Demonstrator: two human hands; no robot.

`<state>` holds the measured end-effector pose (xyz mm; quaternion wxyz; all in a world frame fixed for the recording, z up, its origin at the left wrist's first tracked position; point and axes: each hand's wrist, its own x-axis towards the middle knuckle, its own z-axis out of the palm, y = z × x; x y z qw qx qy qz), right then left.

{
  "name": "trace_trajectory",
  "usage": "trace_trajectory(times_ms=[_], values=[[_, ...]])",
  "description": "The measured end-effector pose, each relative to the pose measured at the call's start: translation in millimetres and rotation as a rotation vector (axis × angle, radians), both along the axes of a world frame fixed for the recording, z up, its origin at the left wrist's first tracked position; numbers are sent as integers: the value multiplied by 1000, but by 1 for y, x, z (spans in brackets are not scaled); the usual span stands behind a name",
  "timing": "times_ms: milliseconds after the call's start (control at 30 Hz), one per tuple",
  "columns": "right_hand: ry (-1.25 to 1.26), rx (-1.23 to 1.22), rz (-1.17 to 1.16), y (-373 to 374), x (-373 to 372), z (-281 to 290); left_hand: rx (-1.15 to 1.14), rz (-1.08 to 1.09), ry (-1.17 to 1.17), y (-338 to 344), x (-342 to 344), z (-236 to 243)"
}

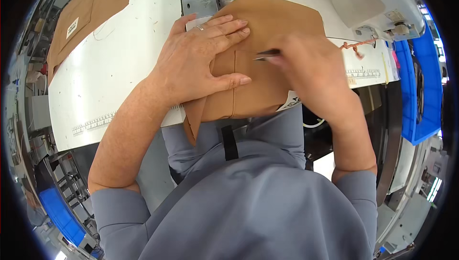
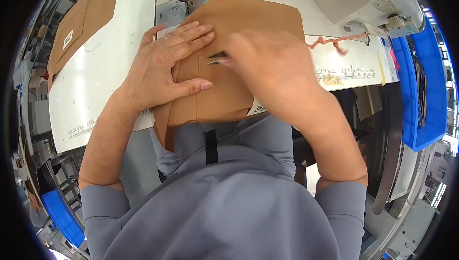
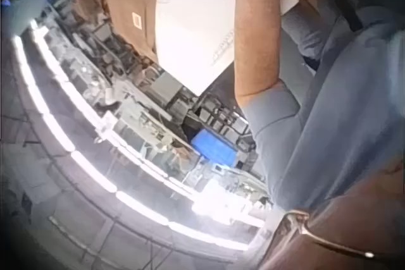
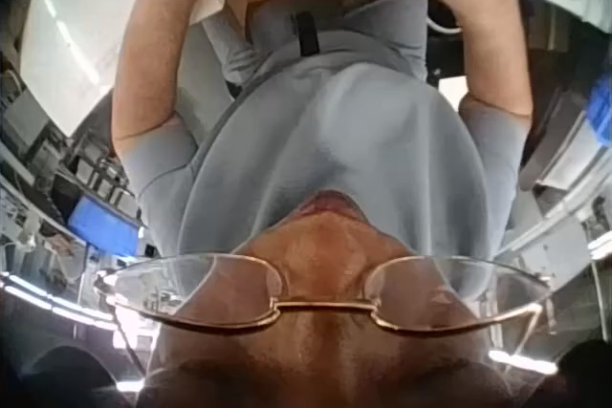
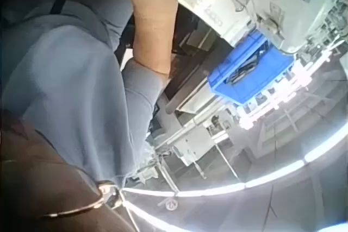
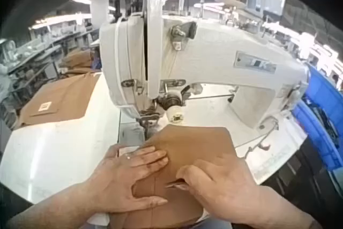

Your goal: Adjusting a sewing machine and sewing a pocket onto a piece of leather.

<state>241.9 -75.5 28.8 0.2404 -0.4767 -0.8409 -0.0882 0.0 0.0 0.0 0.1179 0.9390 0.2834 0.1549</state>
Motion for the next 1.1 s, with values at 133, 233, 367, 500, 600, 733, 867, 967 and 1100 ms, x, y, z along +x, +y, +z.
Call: trace_trajectory(times_ms=[133,233,367,500,600,733,867,967,1100], values=[[-100,61,48,17,-13,-10,12,5,-25,0,1,-2],[-121,78,33,20,-15,-16,35,1,-17,0,0,-2],[-129,94,58,21,-16,-21,44,4,-10,1,-1,-3],[-133,123,50,22,-17,-25,52,3,-8,2,-1,-3],[-130,146,43,22,-16,-29,26,27,-112,2,-1,0],[-102,176,28,22,-16,-31,31,14,-142,4,-5,6],[-95,175,33,22,-17,-31,62,-21,-200,5,-6,4],[-94,186,32,22,-17,-32,69,-13,-239,4,-6,2],[-94,187,33,22,-16,-32,88,-15,-233,5,-7,3]])
